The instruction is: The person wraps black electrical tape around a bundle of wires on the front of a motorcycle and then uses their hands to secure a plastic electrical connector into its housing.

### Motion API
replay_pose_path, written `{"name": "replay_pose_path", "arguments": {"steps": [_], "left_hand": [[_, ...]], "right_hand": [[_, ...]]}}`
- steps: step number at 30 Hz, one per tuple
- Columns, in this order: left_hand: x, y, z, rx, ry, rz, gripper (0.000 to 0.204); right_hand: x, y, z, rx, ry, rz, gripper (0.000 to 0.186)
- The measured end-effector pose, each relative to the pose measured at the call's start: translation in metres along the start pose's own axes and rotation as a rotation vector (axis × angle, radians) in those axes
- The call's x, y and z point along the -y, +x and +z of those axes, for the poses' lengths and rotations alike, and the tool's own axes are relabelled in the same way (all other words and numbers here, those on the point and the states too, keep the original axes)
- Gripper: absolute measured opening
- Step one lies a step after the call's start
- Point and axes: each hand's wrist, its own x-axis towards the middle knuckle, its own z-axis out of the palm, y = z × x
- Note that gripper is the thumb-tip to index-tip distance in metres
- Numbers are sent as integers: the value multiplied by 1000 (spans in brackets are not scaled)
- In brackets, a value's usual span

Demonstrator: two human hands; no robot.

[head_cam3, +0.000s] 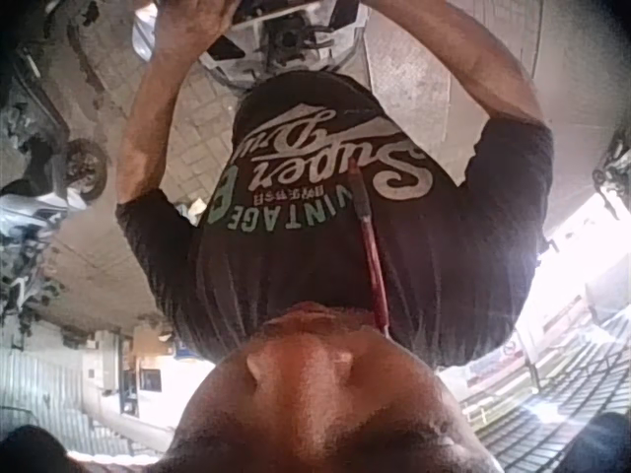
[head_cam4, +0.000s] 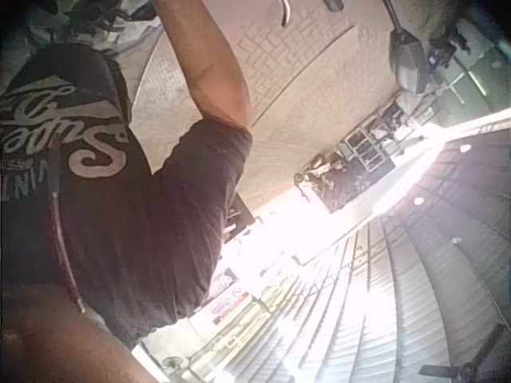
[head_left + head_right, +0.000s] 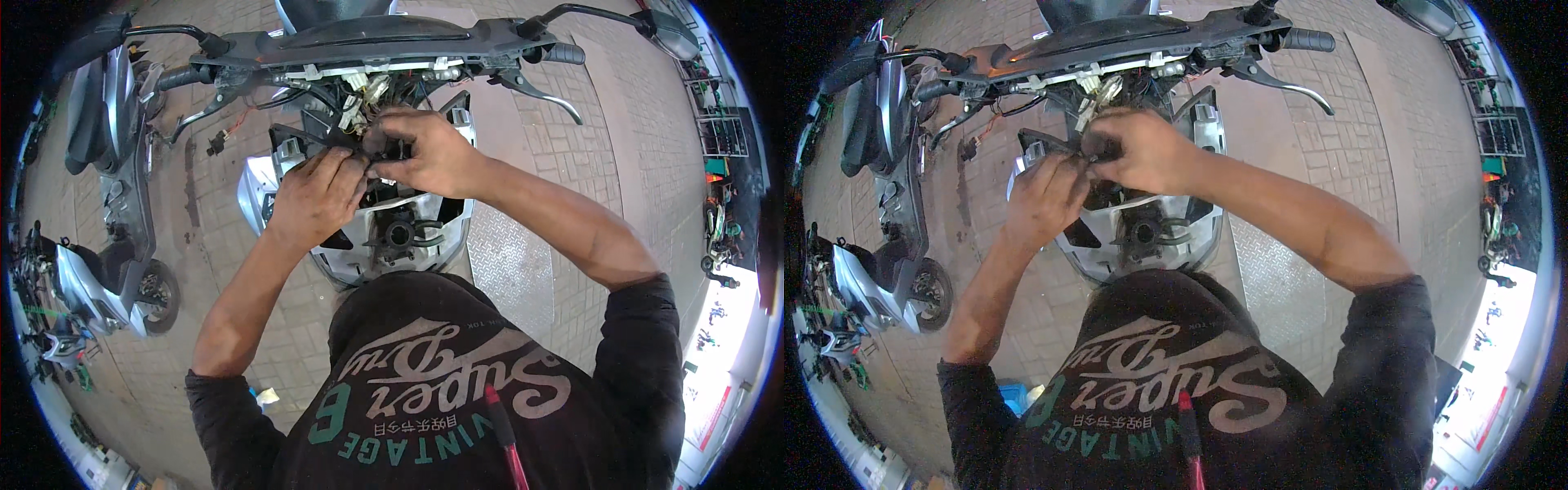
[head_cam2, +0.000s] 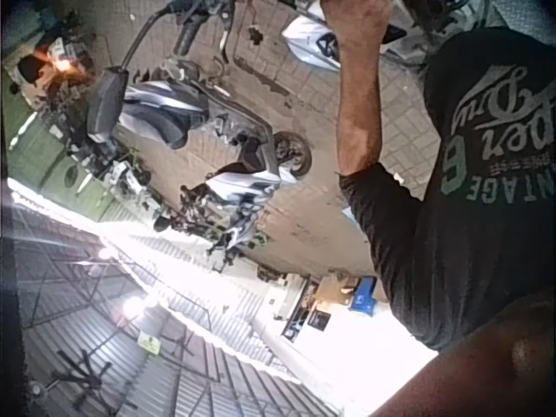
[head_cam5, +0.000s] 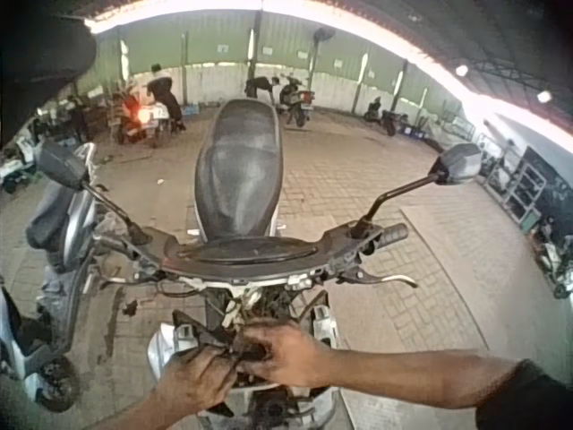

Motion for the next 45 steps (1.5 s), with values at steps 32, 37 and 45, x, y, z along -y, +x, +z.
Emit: {"name": "replay_pose_path", "arguments": {"steps": [32, 37, 45], "left_hand": [[9, -3, 6, -94, 101, 126, 26], [9, -7, 7, -91, 103, 144, 24], [1, -2, 9, -111, 61, 194, 20]], "right_hand": [[0, 48, -38, 618, 420, 637, 28], [0, 42, -26, 526, 384, 652, 29], [4, 43, -24, 559, 299, 683, 22]]}}
